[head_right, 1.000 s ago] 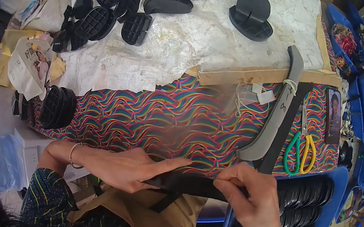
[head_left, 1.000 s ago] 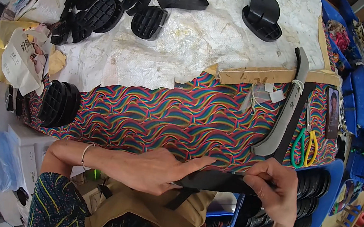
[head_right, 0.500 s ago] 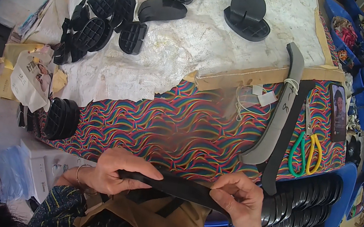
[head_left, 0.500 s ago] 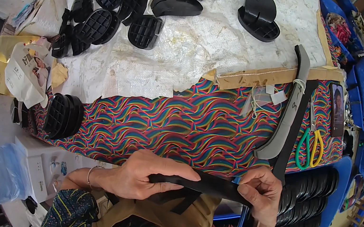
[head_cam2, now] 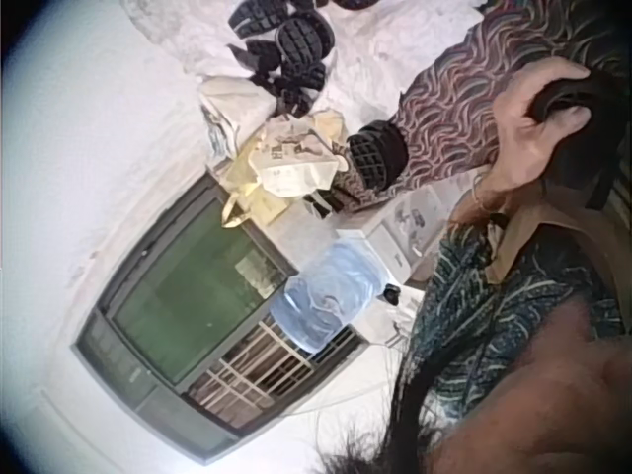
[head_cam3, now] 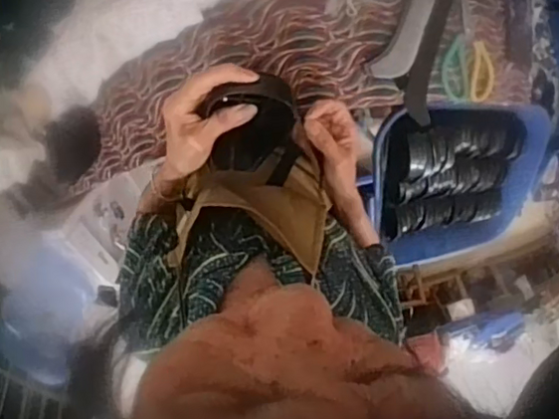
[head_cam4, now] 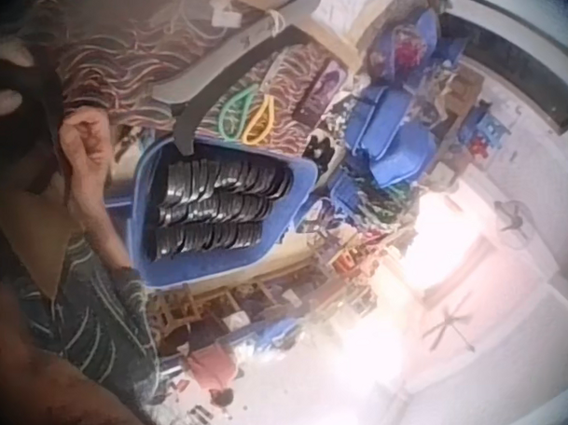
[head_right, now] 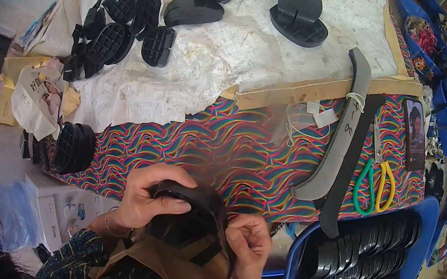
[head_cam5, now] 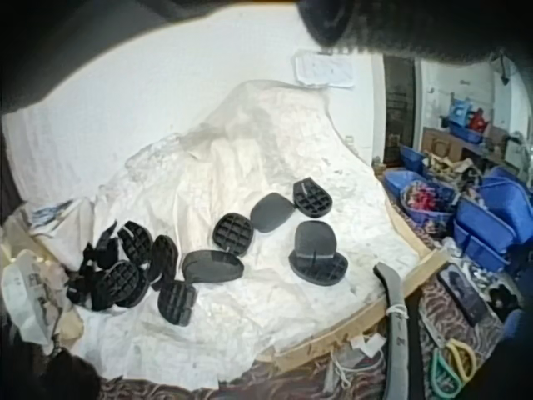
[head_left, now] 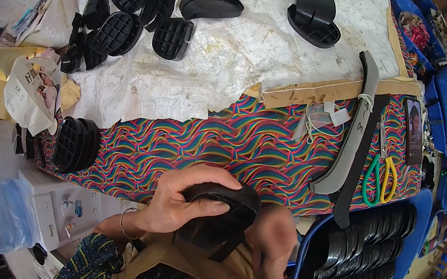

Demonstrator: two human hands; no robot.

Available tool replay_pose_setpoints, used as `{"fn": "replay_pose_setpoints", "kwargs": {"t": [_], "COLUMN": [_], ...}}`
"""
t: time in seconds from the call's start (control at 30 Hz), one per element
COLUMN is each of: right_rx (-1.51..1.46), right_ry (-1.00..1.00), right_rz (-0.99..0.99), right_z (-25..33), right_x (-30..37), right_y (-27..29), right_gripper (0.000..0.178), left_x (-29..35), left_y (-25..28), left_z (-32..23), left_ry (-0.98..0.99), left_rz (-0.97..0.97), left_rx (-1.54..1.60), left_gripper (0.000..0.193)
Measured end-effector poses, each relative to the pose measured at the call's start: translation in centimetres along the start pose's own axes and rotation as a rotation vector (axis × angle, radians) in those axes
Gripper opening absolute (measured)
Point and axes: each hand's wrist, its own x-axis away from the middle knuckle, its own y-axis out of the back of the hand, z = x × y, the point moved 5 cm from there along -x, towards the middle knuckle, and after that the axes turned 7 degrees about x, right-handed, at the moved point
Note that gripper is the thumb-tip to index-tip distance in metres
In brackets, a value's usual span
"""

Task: The person assembles black plastic slippers by hand at a workbench. They pick up a sole and a strap, align the strap into the sole's slots, and press the components together to secure them. The person repeats this process for multiple units, handling each slipper individually.

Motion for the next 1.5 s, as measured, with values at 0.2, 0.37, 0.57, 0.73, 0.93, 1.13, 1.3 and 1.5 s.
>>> {"fn": "replay_pose_setpoints", "kwargs": {"t": [0.2, 0.37, 0.57, 0.73, 0.93, 1.13, 1.3, 1.5], "right_rx": [-0.115, -0.091, 0.214, 0.707, 1.390, 1.637, 1.346, 1.282], "right_ry": [0.147, 0.211, 0.417, 0.282, 0.639, 0.972, 0.730, 0.491], "right_rz": [-0.049, -0.058, -0.081, -0.062, -0.132, -0.263, -0.216, -0.230], "right_z": [-2.0, -0.1, 1.4, 2.2, 4.2, 4.7, 2.8, 1.7], "right_x": [-1.8, -3.1, -3.2, -1.9, -2.5, -2.6, -1.8, -1.2], "right_y": [-0.7, -2.4, -1.1, -1.2, -0.6, 0.3, -0.8, -0.8], "right_gripper": [0.016, 0.018, 0.032, 0.044, 0.030, 0.029, 0.021, 0.026], "left_x": [-1.1, -2.2, -2.8, -3.3, -3.4, -2.5, -3.6, -4.2], "left_y": [-0.7, -1.2, -2.1, -2.6, -2.1, -1.9, -1.4, -1.8], "left_z": [1.8, 1.4, -0.2, -0.4, 0.0, -0.6, 0.2, 1.4], "left_ry": [0.092, -0.029, -0.095, -0.132, -0.094, -0.047, -0.003, 0.077], "left_rz": [-0.106, -0.132, -0.109, -0.116, -0.111, -0.101, -0.151, -0.146], "left_rx": [0.152, 0.160, 0.127, 0.067, 0.135, 0.167, 0.245, 0.318], "left_gripper": [0.033, 0.035, 0.034, 0.036, 0.039, 0.035, 0.035, 0.037]}}
